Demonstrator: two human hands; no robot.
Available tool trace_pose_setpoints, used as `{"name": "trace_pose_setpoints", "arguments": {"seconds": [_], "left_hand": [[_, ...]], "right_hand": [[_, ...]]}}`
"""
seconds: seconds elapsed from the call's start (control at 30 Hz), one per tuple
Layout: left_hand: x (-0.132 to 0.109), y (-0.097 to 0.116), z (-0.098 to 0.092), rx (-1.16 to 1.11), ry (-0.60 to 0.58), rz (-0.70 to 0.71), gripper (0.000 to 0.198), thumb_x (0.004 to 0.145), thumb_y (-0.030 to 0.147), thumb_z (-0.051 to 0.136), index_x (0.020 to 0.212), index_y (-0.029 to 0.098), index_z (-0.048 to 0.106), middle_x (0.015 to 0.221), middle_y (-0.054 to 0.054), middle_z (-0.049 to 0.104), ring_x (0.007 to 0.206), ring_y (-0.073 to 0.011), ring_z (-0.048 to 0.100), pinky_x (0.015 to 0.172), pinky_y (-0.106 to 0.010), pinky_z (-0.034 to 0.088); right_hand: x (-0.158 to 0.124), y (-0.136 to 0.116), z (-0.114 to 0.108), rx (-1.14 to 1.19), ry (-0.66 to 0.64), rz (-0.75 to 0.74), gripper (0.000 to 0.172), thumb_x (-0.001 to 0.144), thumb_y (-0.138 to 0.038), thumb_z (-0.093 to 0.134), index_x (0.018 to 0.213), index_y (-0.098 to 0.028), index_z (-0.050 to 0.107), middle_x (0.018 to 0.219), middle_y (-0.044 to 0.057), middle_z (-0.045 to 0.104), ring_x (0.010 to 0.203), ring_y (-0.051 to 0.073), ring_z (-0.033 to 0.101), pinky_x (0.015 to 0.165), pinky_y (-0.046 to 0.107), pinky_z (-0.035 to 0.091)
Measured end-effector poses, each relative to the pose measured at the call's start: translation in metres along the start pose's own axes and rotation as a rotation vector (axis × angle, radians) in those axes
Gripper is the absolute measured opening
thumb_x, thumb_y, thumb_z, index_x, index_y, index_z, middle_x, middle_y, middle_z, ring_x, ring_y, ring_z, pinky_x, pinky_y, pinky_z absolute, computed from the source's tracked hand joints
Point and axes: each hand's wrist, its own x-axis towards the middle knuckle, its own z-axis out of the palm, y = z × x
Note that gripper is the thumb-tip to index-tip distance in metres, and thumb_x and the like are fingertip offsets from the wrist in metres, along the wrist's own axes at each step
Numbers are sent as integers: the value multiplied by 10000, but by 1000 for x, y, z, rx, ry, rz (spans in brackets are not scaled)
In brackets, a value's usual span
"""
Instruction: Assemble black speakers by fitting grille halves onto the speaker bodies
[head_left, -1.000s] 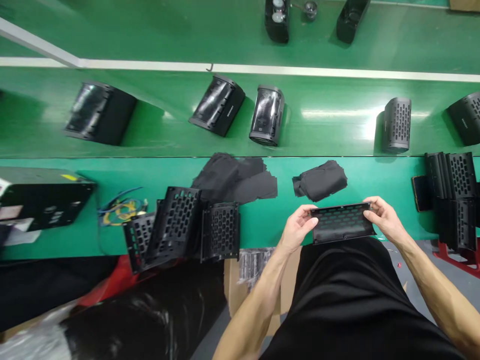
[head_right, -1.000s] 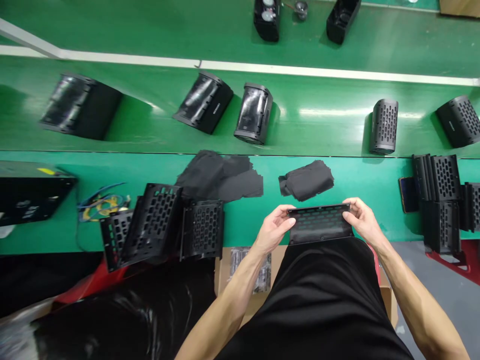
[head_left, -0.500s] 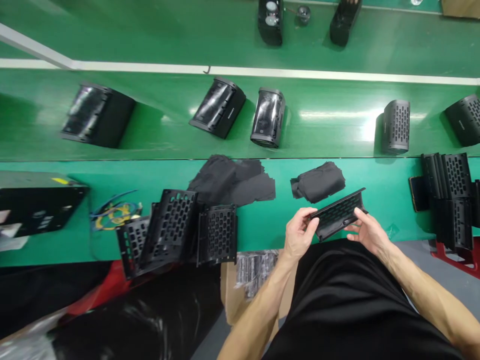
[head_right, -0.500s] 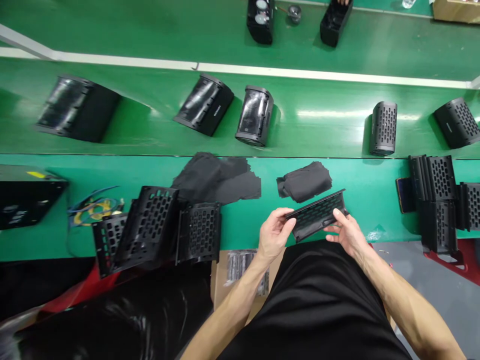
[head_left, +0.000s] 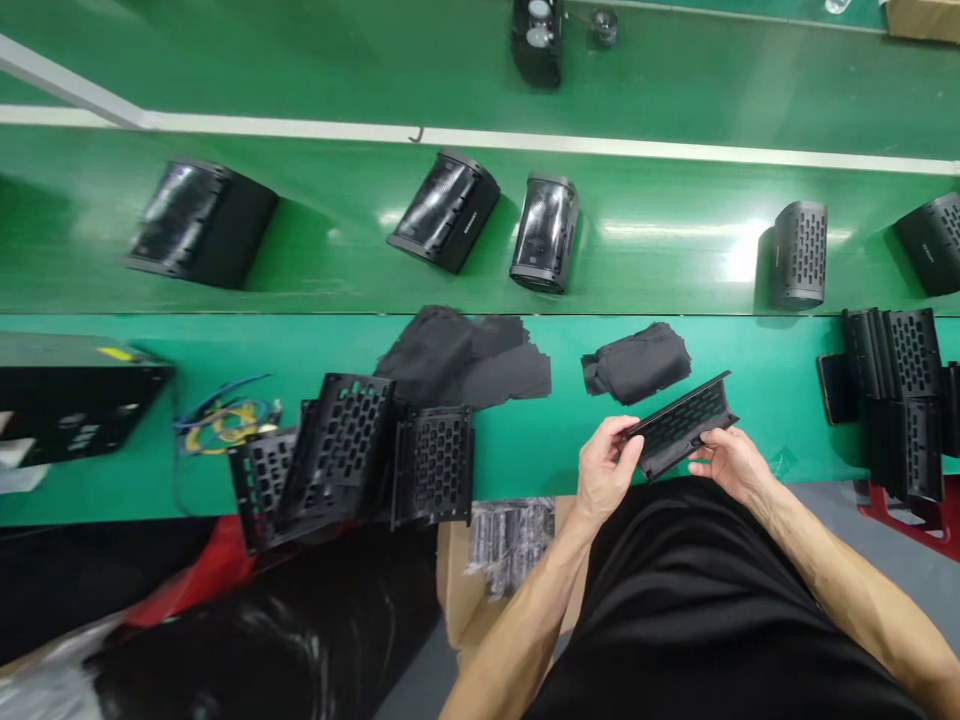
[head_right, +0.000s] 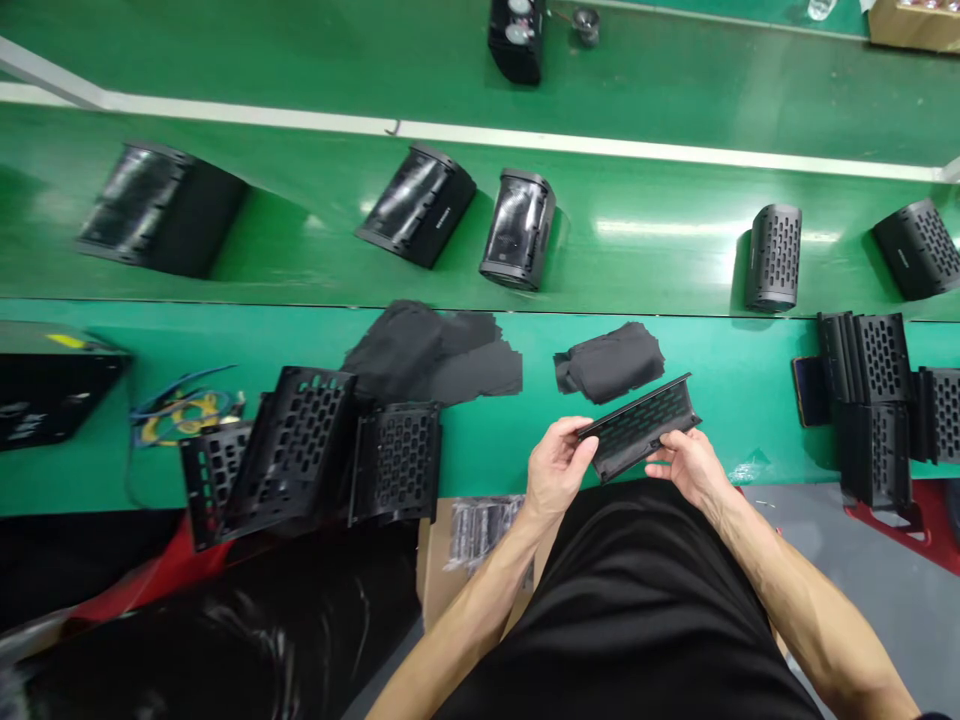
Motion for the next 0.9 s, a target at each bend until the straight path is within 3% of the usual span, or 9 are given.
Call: {"name": "trace_pose_setpoints", "arguments": {"seconds": [0.37,0.6,0.77,0.9], "left_hand": [[-5,-1,5,6,44,33,281,944,455,669,1091,219,711,1012,-64,717,837,-179,685,746,-275,567],[-6,-2,4,24,76,54,270,954,448,659,1092,220,706,1021,-65,721,859,-182,687,757,-279,563],[-6,-1,5,33,68,89,264,964,444,659,1091,219,708,1013,-68,724,861,-185,691,762,-282,568],[-5,-2,7,15,75,121,239,969,403,662,1108,212,705,1015,-65,733,853,-172,702,750,-268,576]], "right_hand": [[4,2,11,-19,26,-58,190,611,-158,785,682,-192,613,588,-6,675,506,135,634,490,253,591],[-1,-3,12,7,32,-56,319,701,-376,873,760,-216,603,636,-25,660,561,161,679,489,280,610],[2,-3,11,-17,36,-64,300,633,-233,900,784,-188,645,698,11,718,529,143,661,469,265,601],[7,1,9,-16,29,-91,271,590,-186,882,689,-175,630,610,-16,657,511,125,634,497,261,612]]}}
